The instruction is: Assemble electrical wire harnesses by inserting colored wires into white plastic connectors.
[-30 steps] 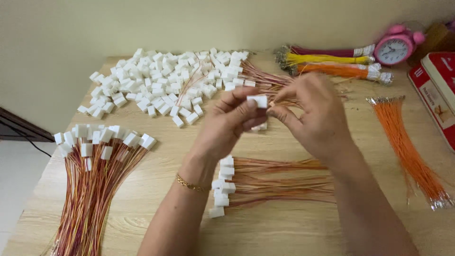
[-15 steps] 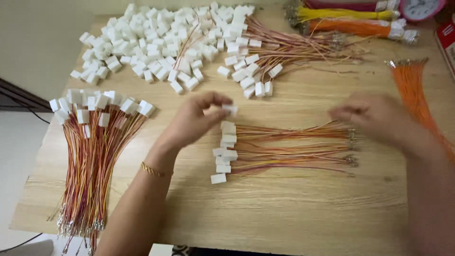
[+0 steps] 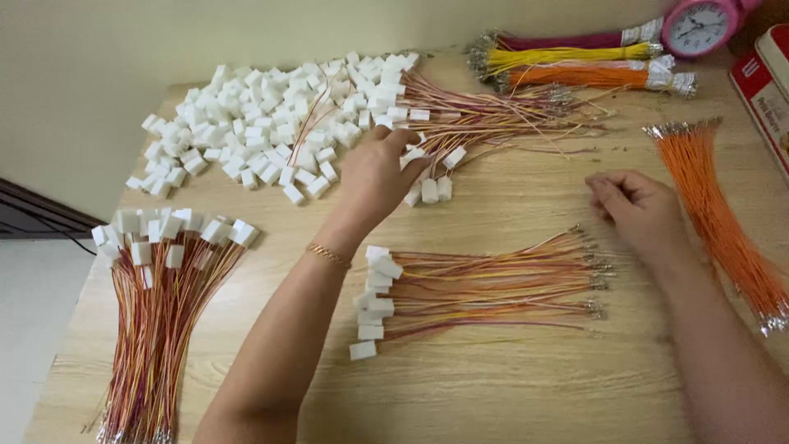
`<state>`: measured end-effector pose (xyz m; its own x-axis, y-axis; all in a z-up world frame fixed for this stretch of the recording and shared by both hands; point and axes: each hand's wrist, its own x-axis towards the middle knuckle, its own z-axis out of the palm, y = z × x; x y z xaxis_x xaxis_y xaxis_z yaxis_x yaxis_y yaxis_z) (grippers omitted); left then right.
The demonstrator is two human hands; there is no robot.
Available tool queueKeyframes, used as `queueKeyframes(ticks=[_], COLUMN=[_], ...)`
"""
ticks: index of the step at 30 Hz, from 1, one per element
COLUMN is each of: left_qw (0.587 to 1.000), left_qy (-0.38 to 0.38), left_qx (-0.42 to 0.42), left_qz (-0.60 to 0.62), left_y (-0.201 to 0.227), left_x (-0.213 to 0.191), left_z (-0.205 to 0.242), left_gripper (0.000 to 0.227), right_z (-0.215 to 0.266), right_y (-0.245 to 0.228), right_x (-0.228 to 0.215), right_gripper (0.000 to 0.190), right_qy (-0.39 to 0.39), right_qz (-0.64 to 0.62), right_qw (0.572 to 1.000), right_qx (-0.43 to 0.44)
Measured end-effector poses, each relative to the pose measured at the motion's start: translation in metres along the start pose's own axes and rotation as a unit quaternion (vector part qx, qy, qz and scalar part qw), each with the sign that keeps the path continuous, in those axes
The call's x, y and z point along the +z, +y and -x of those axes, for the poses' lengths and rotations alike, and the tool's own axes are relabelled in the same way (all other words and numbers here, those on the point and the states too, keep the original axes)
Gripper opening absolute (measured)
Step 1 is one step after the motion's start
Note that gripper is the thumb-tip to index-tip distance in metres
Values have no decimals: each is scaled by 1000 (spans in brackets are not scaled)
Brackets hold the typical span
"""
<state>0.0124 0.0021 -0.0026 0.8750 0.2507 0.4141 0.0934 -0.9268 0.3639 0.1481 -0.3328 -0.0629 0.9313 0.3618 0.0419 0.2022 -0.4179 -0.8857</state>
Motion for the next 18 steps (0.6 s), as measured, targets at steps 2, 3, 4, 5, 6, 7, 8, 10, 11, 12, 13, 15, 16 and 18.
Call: queueKeyframes(ticks=[2,3,4,5,6,7,8,10,11,12,13,15,16,18], left_qw=[998,997,995,990,990,987,978,974,965,964,967,969,970,971], left_qy=[-14,-13,16,46,46,-13,-71,-118,-164,-163,-164,-163,-154,-143], left_qx=[-53,-53,-51,-48,-49,-91,-133,-165,-195,-198,-189,-183,-188,-193], left_qz=[-44,-47,-86,-124,-127,-135,-141,-106,-66,-66,-46,-24,-20,-15], left_y=[-4,-13,-22,-31,-35,-38,-43,-47,-48,-52,-56,-59,-59,-63], left_x=[15,19,23,27,22,17,12,6,3,6,9,13,14,17], left_z=[-19,-27,-33,-39,-39,-39,-39,-35,-32,-30,-28,-27,-27,-29], left_gripper=[31,31,25,20,20,22,25,29,33,33,37,40,36,32], right_z=[1,0,-1,-1,-2,-2,-3,-3,-2,-2,-1,-1,-1,-1], right_y=[0,3,5,8,7,6,4,4,4,4,3,3,5,3], right_x=[1,2,2,3,2,2,2,1,1,1,1,1,1,1], right_gripper=[18,18,17,16,16,16,17,17,17,17,17,17,17,16], right_qy=[-1,-2,4,9,7,7,7,0,-5,-8,-9,-14,-11,-8], right_qz=[-13,-16,-22,-28,-31,-11,9,-14,-33,-32,-29,-24,-26,-26], right_qw=[1000,1000,1000,999,999,1000,1000,1000,999,999,1000,1000,1000,1000], right_qx=[12,11,-6,-24,-25,-11,3,5,8,7,6,4,-2,-9])
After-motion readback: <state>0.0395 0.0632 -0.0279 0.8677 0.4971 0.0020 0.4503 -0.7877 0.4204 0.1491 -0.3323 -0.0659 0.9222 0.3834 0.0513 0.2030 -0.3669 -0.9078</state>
